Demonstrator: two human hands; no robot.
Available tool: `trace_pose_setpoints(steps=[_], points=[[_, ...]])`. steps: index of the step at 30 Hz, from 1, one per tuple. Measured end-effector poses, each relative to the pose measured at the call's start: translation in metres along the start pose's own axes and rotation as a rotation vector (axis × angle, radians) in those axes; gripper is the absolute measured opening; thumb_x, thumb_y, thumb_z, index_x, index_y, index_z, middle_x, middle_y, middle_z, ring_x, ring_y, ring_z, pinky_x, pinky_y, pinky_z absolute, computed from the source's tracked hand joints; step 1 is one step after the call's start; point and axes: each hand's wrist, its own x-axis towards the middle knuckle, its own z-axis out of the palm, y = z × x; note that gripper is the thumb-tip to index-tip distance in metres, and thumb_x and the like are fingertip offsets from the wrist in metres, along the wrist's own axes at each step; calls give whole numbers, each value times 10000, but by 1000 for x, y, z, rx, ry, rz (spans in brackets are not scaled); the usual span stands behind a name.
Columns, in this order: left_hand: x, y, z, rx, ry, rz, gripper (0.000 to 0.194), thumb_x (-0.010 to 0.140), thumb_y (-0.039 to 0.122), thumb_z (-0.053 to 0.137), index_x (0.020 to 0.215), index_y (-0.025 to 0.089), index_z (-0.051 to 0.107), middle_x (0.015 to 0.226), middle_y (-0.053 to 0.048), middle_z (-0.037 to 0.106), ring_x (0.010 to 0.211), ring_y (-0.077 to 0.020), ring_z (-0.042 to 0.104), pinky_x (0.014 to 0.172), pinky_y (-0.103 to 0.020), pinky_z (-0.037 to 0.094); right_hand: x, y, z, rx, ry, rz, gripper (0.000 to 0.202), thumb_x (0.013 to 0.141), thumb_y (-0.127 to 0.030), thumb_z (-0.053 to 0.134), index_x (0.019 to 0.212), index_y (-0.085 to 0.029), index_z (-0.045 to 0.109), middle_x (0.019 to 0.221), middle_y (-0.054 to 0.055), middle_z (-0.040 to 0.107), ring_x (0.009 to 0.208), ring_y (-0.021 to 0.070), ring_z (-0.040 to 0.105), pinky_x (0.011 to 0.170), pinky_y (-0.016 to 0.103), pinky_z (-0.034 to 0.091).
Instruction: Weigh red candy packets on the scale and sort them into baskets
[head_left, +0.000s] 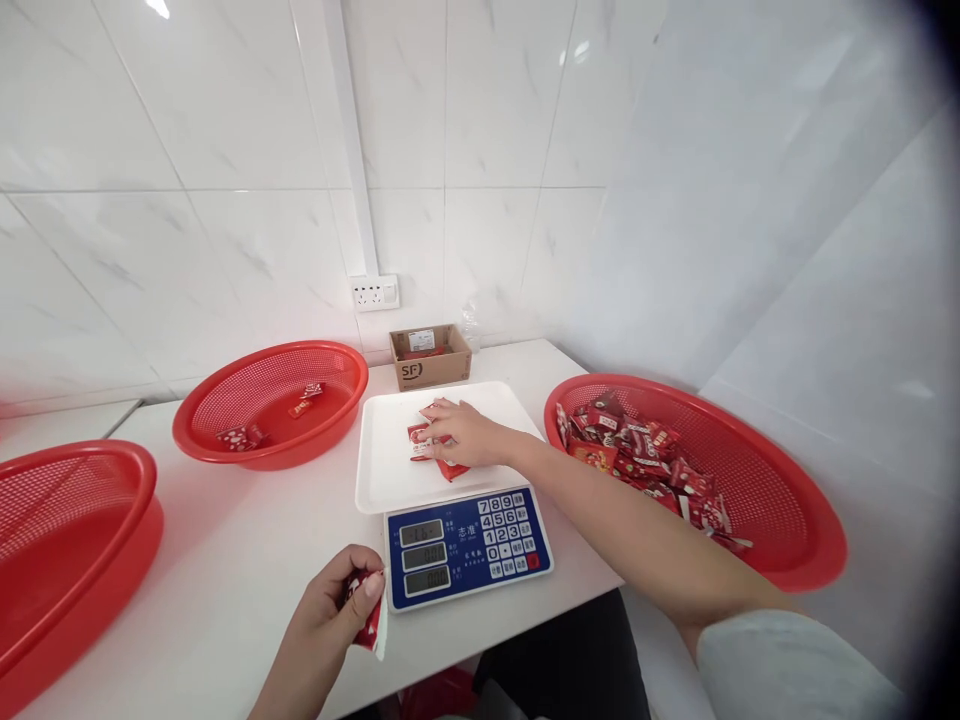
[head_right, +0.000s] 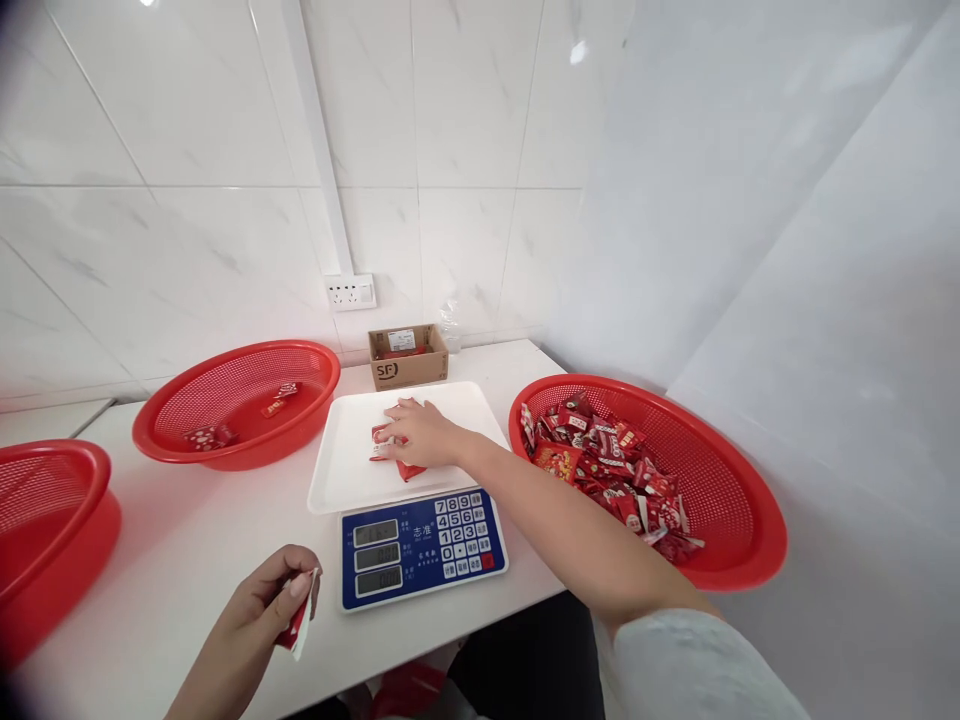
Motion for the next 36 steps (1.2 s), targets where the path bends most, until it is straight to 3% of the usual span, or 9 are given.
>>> trace_pose_setpoints(steps=[4, 9, 13, 17, 20, 22, 28, 32, 36], points=[[6, 0, -2, -115, -33, -47, 379, 750, 579, 578, 761, 200, 565, 621, 31, 454, 550, -103, 377, 506, -203, 352, -48, 17, -24, 67, 196, 98, 432, 857, -418, 489, 1212, -196, 596, 1404, 86, 453, 1345, 223, 311, 1092, 386, 273], [7, 8, 2, -222, -92, -93, 377, 791, 577, 516, 763, 207, 581, 641, 15, 465, 565, -125, 396, 528, -239, 383, -126, 68, -49, 72, 307, 467, 452, 863, -397, 455, 1265, -209, 540, 1351, 64, 517, 1225, 243, 483, 1018, 376, 389], [10, 5, 4, -187, -207, -121, 383, 777, 579, 531, 763, 201, 584, 586, 10, 476, 535, -134, 403, 515, -250, 366, -191, 113, -54, -21, 66, 774, 549, 849, -393, 490, 1360, -204, 430, 1374, 87, 491, 1237, 284, 471, 1004, 409, 395], [15, -5, 8, -105, -324, -140, 399, 733, 606, 565, 789, 211, 590, 559, -1, 509, 535, -157, 432, 523, -265, 368, -235, 138, -40, -21, -103, 917, 797, 676, -376, 708, 1383, -187, 393, 1374, 128, 484, 1223, 307, 480, 969, 399, 423], [13, -7, 15, -90, -314, -163, 390, 732, 593, 577, 833, 218, 600, 555, 2, 517, 544, -153, 425, 536, -256, 361, -244, 146, -23, -46, -139, 1010, 966, 615, -376, 762, 1431, -187, 280, 1397, 175, 432, 1175, 334, 515, 894, 413, 464], [11, -6, 18, -95, -286, -171, 389, 729, 586, 588, 845, 215, 604, 553, 5, 513, 545, -149, 415, 537, -252, 355, -241, 150, -16, -71, -134, 1042, 928, 650, -322, 754, 1430, -187, 271, 1351, 191, 471, 1119, 329, 555, 862, 417, 473], [7, -2, 18, -86, -267, -163, 393, 713, 573, 611, 871, 214, 615, 540, 12, 501, 539, -151, 405, 537, -253, 348, -229, 163, -22, -119, -40, 1015, 283, 905, -336, 500, 1124, -173, 574, 1110, 71, 625, 950, 187, 611, 840, 393, 486], [5, 1, 18, -87, -237, -172, 389, 706, 561, 623, 872, 209, 622, 536, 12, 510, 533, -146, 415, 534, -247, 354, -217, 166, -26, -163, 44, 1006, 386, 898, -381, 478, 1221, -172, 513, 1134, 109, 623, 1007, 227, 598, 839, 372, 461], [3, 2, 18, -106, -224, -166, 364, 703, 551, 632, 824, 208, 616, 532, 15, 504, 521, -129, 412, 518, -228, 345, -202, 167, -15, -163, 47, 972, 636, 777, -386, 639, 1334, -183, 409, 1261, 158, 547, 1077, 285, 564, 857, 380, 437]])
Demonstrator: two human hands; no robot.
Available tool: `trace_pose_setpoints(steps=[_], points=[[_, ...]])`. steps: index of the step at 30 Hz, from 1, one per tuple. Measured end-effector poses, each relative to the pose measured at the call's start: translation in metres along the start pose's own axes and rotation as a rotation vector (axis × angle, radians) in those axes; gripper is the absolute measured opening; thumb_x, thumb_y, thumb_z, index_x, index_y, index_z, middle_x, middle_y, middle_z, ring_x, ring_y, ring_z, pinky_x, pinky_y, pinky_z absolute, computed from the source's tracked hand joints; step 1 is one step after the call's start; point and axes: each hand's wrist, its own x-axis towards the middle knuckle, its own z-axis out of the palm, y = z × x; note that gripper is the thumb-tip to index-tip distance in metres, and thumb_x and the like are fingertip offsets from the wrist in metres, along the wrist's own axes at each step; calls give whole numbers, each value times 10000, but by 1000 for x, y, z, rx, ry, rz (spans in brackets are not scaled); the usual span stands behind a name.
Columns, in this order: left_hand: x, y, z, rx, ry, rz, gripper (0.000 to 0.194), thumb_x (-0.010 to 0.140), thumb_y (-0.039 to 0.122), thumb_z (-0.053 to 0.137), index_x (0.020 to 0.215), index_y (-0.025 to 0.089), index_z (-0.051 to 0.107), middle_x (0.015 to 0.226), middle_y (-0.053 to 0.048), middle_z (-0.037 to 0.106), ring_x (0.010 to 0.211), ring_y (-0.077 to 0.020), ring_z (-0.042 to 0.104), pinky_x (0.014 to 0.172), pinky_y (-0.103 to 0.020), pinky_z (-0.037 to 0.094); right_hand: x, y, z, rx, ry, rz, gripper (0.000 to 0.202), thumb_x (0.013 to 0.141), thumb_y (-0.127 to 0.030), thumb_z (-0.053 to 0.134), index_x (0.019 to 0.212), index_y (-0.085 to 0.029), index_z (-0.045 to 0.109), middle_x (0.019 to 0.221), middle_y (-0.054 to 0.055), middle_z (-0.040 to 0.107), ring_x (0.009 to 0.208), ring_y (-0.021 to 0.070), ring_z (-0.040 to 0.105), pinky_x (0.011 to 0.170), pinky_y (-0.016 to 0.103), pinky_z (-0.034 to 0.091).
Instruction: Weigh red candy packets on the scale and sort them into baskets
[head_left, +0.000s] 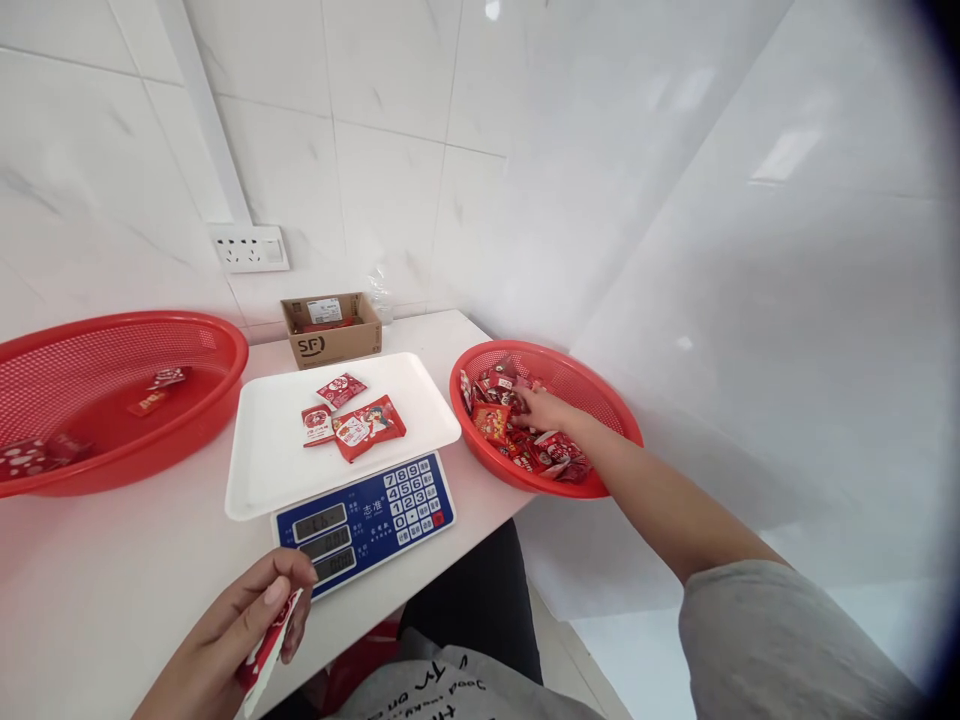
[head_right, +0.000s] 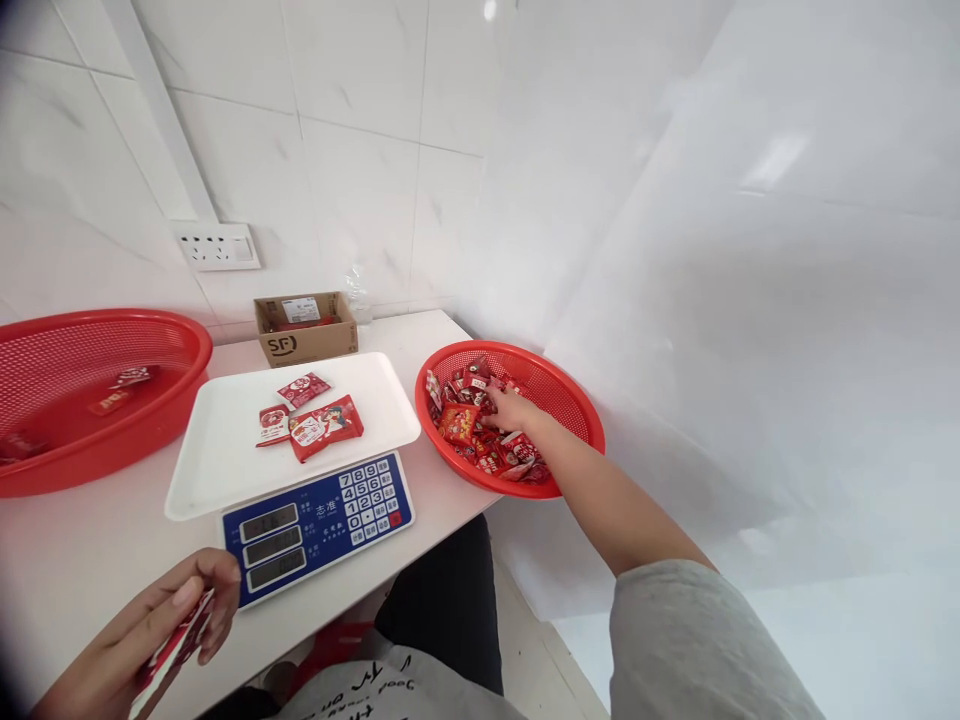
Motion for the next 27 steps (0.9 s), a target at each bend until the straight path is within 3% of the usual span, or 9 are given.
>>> trace_pose_setpoints(steps=[5, 11, 15, 19, 23, 27], points=[[-1, -3, -7, 12, 0, -10, 378, 699, 561, 630, 844, 213, 609, 547, 18, 496, 534, -138, 410, 528, -238, 349, 2, -5, -1, 64, 21, -5, 332, 832, -273, 558, 1149, -174, 563, 1155, 123, 620, 1034, 268, 580, 874, 427, 428], [2, -9, -14, -28, -10, -23, 357, 721, 553, 622, 845, 218, 599, 552, 24, 477, 530, -122, 387, 513, -221, 317, -13, -19, -35, 315, 146, -54, 375, 831, -217, 472, 1203, -189, 505, 1225, 95, 603, 1099, 244, 561, 913, 355, 431], [5, -9, -11, -4, -73, -3, 344, 759, 543, 588, 807, 203, 588, 562, 29, 445, 523, -101, 353, 508, -209, 284, -18, -57, -47, 530, 196, -160, 405, 821, -200, 410, 1223, -197, 459, 1296, 73, 545, 1146, 190, 531, 910, 291, 451], [7, -13, -13, 18, -158, 22, 347, 791, 536, 553, 819, 192, 584, 586, 32, 429, 529, -92, 343, 512, -205, 279, -19, -112, -49, 743, 121, -235, 352, 789, -146, 351, 1089, -219, 520, 1062, 56, 644, 950, 172, 625, 721, 250, 519], [1, -15, -19, 10, -157, 27, 328, 818, 514, 531, 834, 189, 566, 594, 36, 421, 537, -89, 342, 522, -204, 273, -16, -162, -45, 795, 54, -288, 283, 767, -108, 340, 920, -196, 561, 814, 20, 645, 682, 122, 606, 580, 208, 474], [-9, -14, -23, -5, -124, 27, 337, 813, 524, 534, 827, 188, 554, 581, 40, 418, 531, -86, 334, 524, -202, 258, -4, -195, -33, 765, 6, -318, 310, 789, -120, 390, 1032, -177, 574, 750, 13, 636, 589, 105, 559, 509, 190, 415]])
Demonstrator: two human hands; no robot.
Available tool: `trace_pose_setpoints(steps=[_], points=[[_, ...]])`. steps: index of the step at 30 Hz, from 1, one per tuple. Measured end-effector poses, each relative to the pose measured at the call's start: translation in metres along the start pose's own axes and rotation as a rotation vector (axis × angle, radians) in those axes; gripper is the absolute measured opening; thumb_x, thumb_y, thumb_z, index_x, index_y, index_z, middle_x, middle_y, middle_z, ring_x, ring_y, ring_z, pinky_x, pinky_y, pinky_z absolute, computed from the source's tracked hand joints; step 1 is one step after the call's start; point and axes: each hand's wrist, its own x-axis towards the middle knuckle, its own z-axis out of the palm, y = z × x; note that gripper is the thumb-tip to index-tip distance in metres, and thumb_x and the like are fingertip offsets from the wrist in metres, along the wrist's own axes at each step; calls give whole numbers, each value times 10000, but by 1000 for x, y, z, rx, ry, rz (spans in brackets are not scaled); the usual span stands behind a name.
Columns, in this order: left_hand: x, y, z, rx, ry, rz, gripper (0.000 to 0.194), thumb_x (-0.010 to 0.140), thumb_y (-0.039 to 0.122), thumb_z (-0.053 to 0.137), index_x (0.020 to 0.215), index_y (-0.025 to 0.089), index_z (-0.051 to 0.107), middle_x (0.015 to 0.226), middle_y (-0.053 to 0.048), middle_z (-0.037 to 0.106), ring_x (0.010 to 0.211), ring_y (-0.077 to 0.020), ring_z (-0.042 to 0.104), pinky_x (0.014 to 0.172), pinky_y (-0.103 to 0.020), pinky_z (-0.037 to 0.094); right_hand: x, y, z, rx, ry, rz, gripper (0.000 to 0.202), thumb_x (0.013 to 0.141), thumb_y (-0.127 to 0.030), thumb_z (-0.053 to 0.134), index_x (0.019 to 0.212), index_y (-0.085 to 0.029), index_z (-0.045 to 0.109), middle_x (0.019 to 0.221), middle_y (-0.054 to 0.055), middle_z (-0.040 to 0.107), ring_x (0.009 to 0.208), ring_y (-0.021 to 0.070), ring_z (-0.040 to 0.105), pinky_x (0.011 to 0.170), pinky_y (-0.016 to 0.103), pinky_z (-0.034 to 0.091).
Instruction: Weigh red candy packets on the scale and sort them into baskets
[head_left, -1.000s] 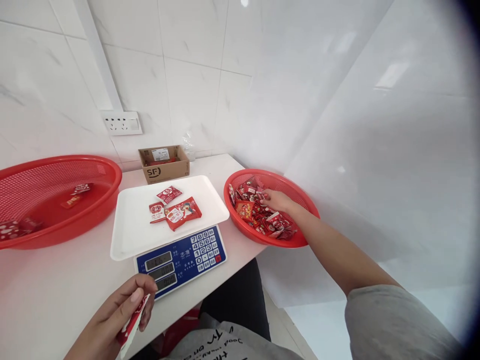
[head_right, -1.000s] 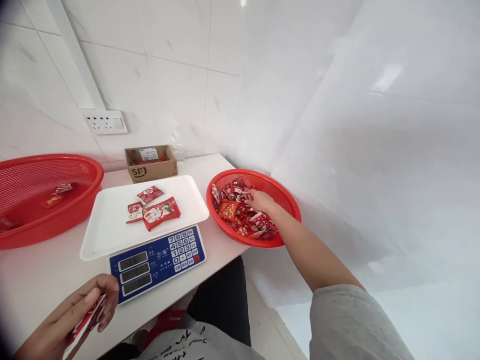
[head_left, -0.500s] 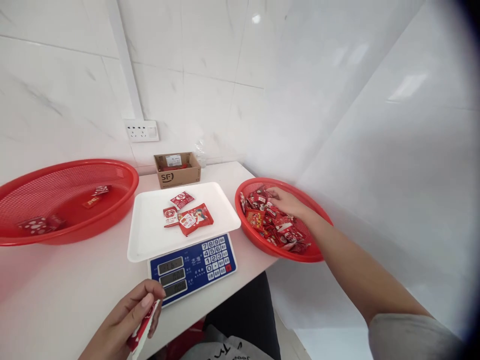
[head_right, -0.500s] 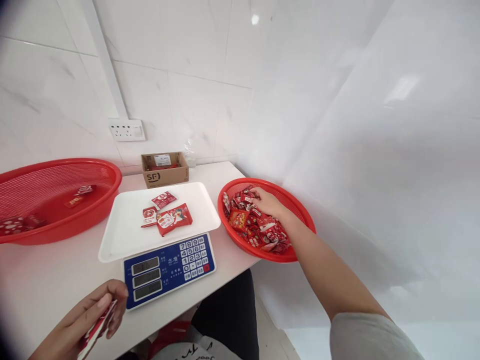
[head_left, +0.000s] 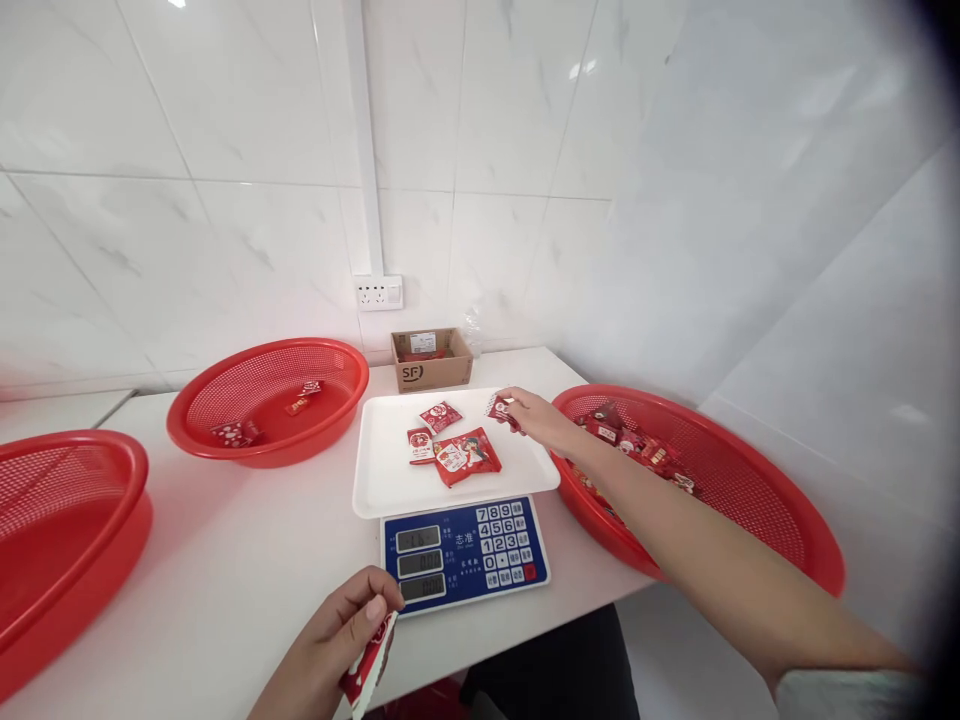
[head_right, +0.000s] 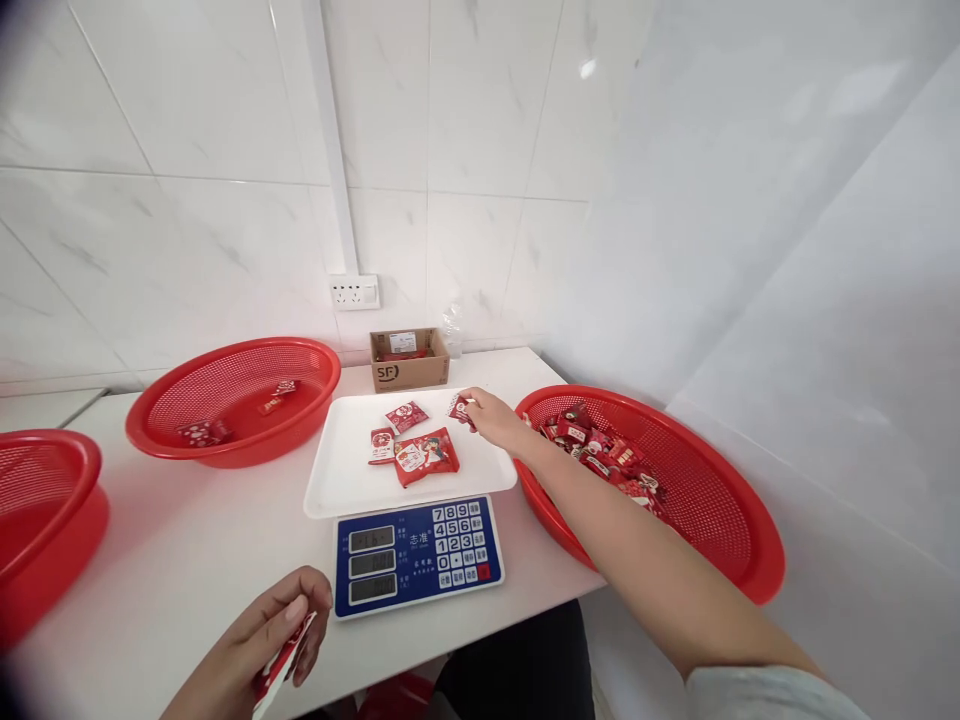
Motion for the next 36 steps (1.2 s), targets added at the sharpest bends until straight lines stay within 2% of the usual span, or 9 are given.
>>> trace_pose_setpoints(steps=[4, 9, 14, 18, 23, 27, 30, 36], points=[[-7, 2, 0, -4, 52, 2, 352, 802, 543, 539, 818, 191, 551, 580, 37, 430, 534, -89, 344, 535, -206, 265, 14, 0, 20, -10, -14, -14, 415, 807, -120, 438, 1215, -170, 498, 898, 50, 646, 653, 109, 603, 557, 194, 446], [-8, 1, -1, 40, 74, 13, 358, 814, 548, 515, 817, 192, 549, 555, 45, 396, 520, -89, 319, 530, -211, 241, 16, -4, 27, -15, -13, -23, 410, 832, -125, 451, 1240, -164, 481, 1074, 91, 623, 702, 104, 656, 662, 206, 489], [-5, -3, -4, 21, 48, 12, 365, 802, 556, 525, 824, 193, 549, 565, 45, 385, 514, -87, 309, 518, -213, 220, 14, -3, 24, -72, 17, -23, 417, 802, -141, 510, 1218, -169, 500, 960, 57, 671, 680, 125, 666, 692, 238, 487], [-2, -5, -4, 8, 16, 9, 355, 801, 544, 537, 821, 189, 546, 560, 47, 378, 514, -86, 302, 521, -217, 205, 15, 1, 22, -134, 68, -21, 362, 789, -149, 527, 1149, -173, 542, 992, 53, 674, 661, 125, 648, 712, 257, 475], [-3, -3, -3, 12, 31, 9, 348, 804, 537, 538, 825, 190, 552, 571, 45, 386, 515, -86, 302, 519, -222, 200, 23, 8, 23, -178, 76, -12, 301, 784, -128, 517, 1071, -175, 596, 971, 52, 689, 670, 135, 644, 692, 262, 481], [-3, -6, -5, 19, 24, 10, 341, 812, 530, 530, 828, 189, 545, 553, 50, 373, 509, -86, 295, 518, -225, 192, 29, 10, 27, -206, 69, -23, 331, 766, -84, 502, 1060, -179, 619, 1089, 66, 664, 840, 159, 650, 772, 272, 477], [0, -10, -7, 14, 2, 18, 348, 811, 532, 530, 830, 185, 539, 534, 55, 368, 495, -83, 288, 511, -225, 183, 31, 9, 31, -232, 43, -41, 361, 761, -56, 483, 1072, -166, 631, 1106, 80, 666, 981, 182, 624, 831, 272, 465], [3, -12, -10, 15, -22, 34, 351, 811, 532, 531, 841, 182, 536, 520, 57, 382, 491, -83, 304, 508, -220, 186, 26, 5, 35, -291, 11, -152, 461, 822, -91, 445, 1272, -164, 514, 1310, 94, 554, 1150, 192, 546, 963, 304, 409]])
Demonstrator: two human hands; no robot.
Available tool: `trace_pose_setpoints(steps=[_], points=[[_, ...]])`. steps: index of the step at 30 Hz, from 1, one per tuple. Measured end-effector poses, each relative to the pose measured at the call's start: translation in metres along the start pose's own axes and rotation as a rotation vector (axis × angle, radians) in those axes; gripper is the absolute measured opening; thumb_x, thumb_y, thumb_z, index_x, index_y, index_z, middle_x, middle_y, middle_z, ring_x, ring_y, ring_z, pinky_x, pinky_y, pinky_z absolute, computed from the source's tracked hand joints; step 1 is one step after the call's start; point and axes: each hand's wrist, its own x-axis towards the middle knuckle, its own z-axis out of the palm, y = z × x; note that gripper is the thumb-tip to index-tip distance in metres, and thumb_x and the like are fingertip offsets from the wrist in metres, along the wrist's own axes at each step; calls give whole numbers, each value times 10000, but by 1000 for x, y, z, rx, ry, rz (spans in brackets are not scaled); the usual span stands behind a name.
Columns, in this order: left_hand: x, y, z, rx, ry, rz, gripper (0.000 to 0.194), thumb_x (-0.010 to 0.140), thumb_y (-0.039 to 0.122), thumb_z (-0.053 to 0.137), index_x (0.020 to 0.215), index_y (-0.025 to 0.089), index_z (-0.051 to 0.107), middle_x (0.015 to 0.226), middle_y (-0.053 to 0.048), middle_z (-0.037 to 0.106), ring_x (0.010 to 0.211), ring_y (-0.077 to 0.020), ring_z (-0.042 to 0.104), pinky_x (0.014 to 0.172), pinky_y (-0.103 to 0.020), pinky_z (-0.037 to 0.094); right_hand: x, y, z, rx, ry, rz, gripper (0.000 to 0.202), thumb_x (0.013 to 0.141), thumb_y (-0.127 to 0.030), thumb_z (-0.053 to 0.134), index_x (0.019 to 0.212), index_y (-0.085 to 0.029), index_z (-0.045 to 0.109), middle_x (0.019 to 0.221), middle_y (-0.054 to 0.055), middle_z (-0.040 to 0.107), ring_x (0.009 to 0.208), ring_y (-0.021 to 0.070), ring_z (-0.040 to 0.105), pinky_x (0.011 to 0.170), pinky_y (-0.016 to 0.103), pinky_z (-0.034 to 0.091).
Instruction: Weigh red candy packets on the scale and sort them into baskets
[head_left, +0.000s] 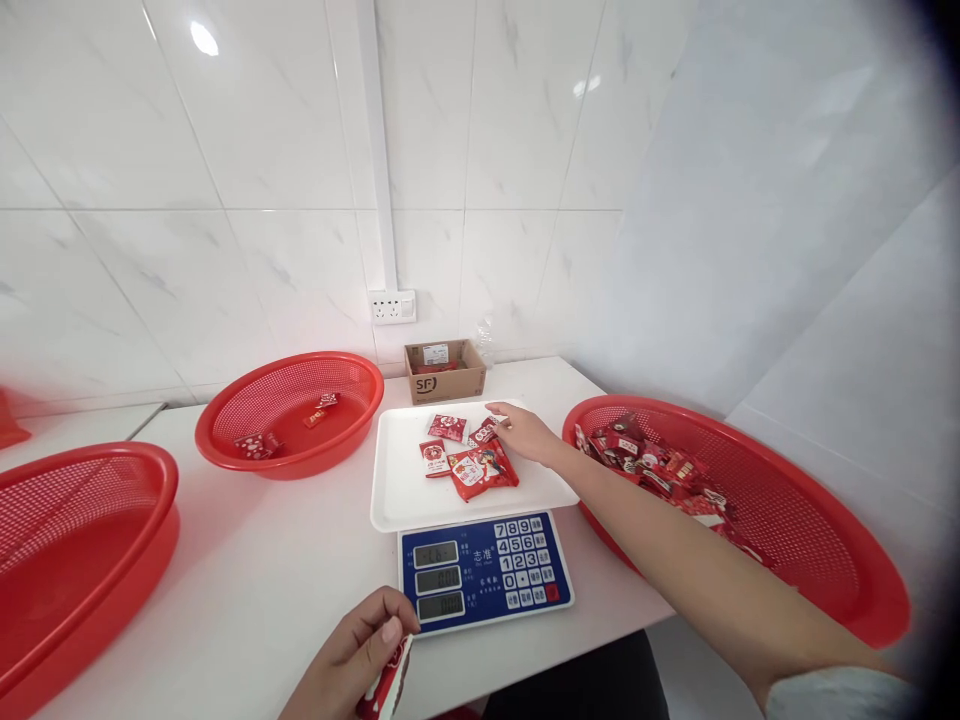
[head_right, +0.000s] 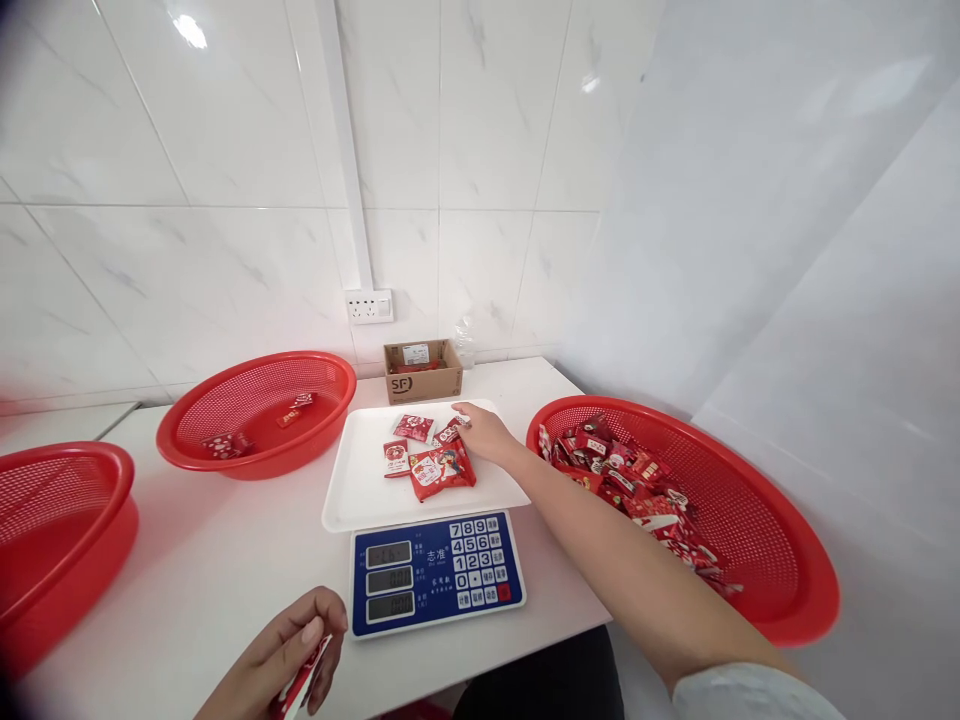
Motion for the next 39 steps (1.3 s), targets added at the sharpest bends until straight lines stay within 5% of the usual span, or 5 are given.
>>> trace_pose_setpoints(steps=[11, 22, 29, 35, 39], points=[[0, 6, 8, -11, 8, -10, 346, 807, 528, 544, 819, 182, 542, 528, 49, 402, 495, -86, 311, 514, -222, 197, -35, -24, 9, -134, -95, -259, 308, 858, -242, 490, 1125, -194, 636, 1159, 100, 644, 1079, 238, 569, 934, 363, 427], [-6, 10, 10, -11, 48, -47, 328, 818, 515, 535, 832, 188, 559, 571, 40, 411, 524, -91, 343, 509, -204, 257, 7, 7, -4, -145, -84, -266, 311, 720, -74, 610, 993, -200, 687, 1038, 77, 671, 983, 240, 600, 886, 343, 439], [5, 19, 28, -88, 13, -95, 361, 771, 536, 585, 779, 175, 600, 575, 23, 460, 531, -109, 386, 526, -228, 330, -55, 48, -78, -81, 125, -88, 378, 835, -202, 524, 1212, -175, 533, 1222, 84, 585, 1097, 178, 547, 935, 307, 416], [20, 15, 40, -73, -99, -152, 383, 760, 572, 572, 770, 190, 590, 583, 16, 485, 522, -122, 405, 523, -246, 346, -124, 114, -141, -108, -297, 227, 235, 779, -316, 630, 991, -249, 703, 1038, 20, 703, 971, 222, 633, 863, 322, 468], [26, 13, 48, -52, -96, -170, 379, 752, 568, 585, 808, 193, 581, 572, 19, 490, 525, -128, 412, 526, -244, 339, -138, 154, -137, -243, -230, 363, 220, 677, -257, 722, 895, -236, 717, 938, 50, 718, 909, 263, 645, 823, 369, 476]])
